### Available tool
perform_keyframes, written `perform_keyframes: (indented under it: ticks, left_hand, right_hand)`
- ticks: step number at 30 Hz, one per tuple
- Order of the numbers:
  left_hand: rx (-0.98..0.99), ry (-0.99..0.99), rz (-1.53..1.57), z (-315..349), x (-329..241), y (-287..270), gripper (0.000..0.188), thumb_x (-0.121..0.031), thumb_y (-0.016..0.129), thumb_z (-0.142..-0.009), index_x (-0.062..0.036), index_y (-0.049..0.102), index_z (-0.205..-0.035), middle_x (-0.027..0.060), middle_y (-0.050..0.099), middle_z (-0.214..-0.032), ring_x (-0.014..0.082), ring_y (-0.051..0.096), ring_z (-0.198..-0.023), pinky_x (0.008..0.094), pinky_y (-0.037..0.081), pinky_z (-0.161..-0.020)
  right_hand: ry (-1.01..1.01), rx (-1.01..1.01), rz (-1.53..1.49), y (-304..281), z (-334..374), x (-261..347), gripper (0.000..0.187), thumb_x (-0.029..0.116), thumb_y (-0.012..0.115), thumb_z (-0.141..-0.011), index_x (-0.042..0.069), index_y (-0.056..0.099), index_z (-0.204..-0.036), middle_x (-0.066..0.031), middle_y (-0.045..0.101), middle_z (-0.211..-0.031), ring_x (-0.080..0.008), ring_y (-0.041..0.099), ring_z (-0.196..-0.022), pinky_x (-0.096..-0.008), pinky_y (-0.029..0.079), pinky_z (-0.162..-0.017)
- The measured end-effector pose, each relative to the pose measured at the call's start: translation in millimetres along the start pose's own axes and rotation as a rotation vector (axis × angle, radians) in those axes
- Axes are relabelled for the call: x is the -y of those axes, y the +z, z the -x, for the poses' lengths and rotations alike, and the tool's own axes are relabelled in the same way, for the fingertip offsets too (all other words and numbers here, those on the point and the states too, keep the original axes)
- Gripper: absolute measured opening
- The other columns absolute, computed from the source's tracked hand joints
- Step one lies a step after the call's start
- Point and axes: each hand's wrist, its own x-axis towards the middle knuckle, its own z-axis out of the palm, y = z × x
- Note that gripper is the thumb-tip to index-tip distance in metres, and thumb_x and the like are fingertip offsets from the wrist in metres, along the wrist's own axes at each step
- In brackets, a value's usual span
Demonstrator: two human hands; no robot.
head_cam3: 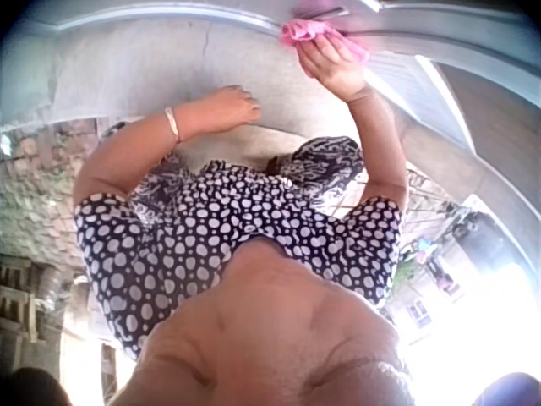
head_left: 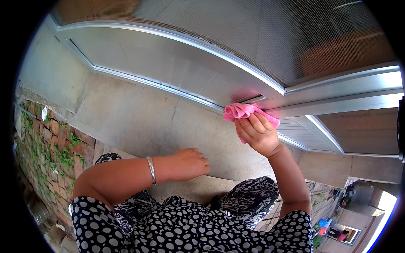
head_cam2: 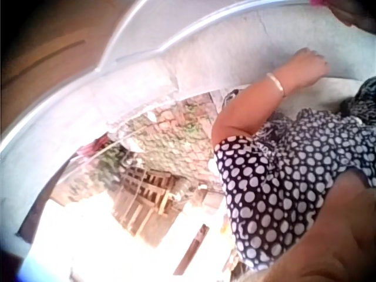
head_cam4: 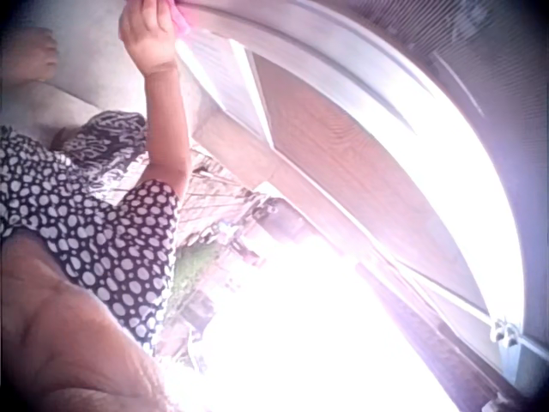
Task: The person wipes the exterior surfaces of a window assembly using a pink cloth. They clean the yellow wooden frame, the glass panes, and the metal screen door frame and handle. The person moves around the window to reach different sections, including the lower sills and the screen door.
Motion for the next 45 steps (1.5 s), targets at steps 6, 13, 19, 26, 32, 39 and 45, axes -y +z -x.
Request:
perform_keyframes:
  ticks: [6,13,19,26,32,39,45]
  left_hand:
    - [0.012,-0.005,-0.014,1.0,-2.8,-0.8,0.003,-0.014,0.055,-0.084,-0.0114,0.057,-0.084,0.0036,0.060,-0.084,0.0230,0.063,-0.087,0.0382,0.049,-0.078]
    - [-0.006,0.009,-0.002,2.5,-8.8,-6.2,0.002,-0.013,0.056,-0.083,-0.0114,0.057,-0.082,0.0039,0.059,-0.082,0.0229,0.062,-0.085,0.0375,0.048,-0.078]
    - [0.000,-0.027,0.007,7.1,-8.9,-4.1,0.003,-0.014,0.055,-0.084,-0.0121,0.057,-0.083,0.0037,0.059,-0.083,0.0221,0.061,-0.087,0.0377,0.047,-0.081]
    - [0.042,-0.042,0.059,0.1,-6.4,-10.2,0.004,-0.010,0.058,-0.083,-0.0103,0.063,-0.084,0.0044,0.063,-0.086,0.0227,0.063,-0.091,0.0387,0.048,-0.084]
    - [0.007,-0.046,0.019,0.4,0.2,-6.1,0.003,-0.010,0.059,-0.082,-0.0098,0.061,-0.081,0.0050,0.062,-0.083,0.0236,0.063,-0.088,0.0385,0.049,-0.080]
    - [0.016,-0.052,0.024,1.1,2.1,-5.3,0.003,-0.011,0.059,-0.082,-0.0091,0.061,-0.081,0.0058,0.063,-0.083,0.0245,0.063,-0.087,0.0390,0.050,-0.082]
    - [0.043,-0.062,0.019,-0.5,1.8,-8.4,0.006,-0.010,0.058,-0.081,-0.0082,0.063,-0.083,0.0073,0.066,-0.086,0.0253,0.065,-0.090,0.0399,0.050,-0.082]
  right_hand:
    - [-0.165,0.142,-0.064,44.4,-9.9,21.3,0.033,0.021,0.063,-0.076,0.012,0.068,-0.108,-0.0018,0.061,-0.123,-0.0235,0.046,-0.125,-0.0404,0.040,-0.107]
    - [-0.177,0.184,-0.075,42.9,-13.9,22.8,0.029,0.021,0.063,-0.075,0.012,0.067,-0.102,-0.0014,0.062,-0.112,-0.0231,0.048,-0.118,-0.0405,0.041,-0.102]
    - [0.158,-0.069,0.102,-68.7,-20.4,-24.6,0.031,0.018,0.069,-0.073,0.015,0.067,-0.104,-0.0022,0.065,-0.117,-0.0223,0.055,-0.111,-0.0408,0.043,-0.097]
    - [0.391,-0.498,0.452,-193.9,6.9,-122.3,0.050,0.013,0.086,-0.073,0.007,0.065,-0.118,-0.0056,0.067,-0.117,-0.0265,0.061,-0.111,-0.0363,0.055,-0.095]
    - [0.379,-0.375,0.183,-122.6,3.9,-70.6,0.038,0.023,0.080,-0.071,0.021,0.073,-0.109,-0.0003,0.064,-0.116,-0.0229,0.055,-0.108,-0.0361,0.048,-0.090]
    - [0.222,-0.018,0.012,-50.1,17.8,-17.3,0.035,0.017,0.073,-0.071,0.018,0.070,-0.106,-0.0002,0.063,-0.116,-0.0209,0.058,-0.107,-0.0409,0.046,-0.092]
    - [0.024,0.060,-0.075,10.6,25.1,8.3,0.029,0.017,0.066,-0.071,0.010,0.069,-0.099,-0.0017,0.062,-0.104,-0.0220,0.056,-0.103,-0.0399,0.048,-0.086]
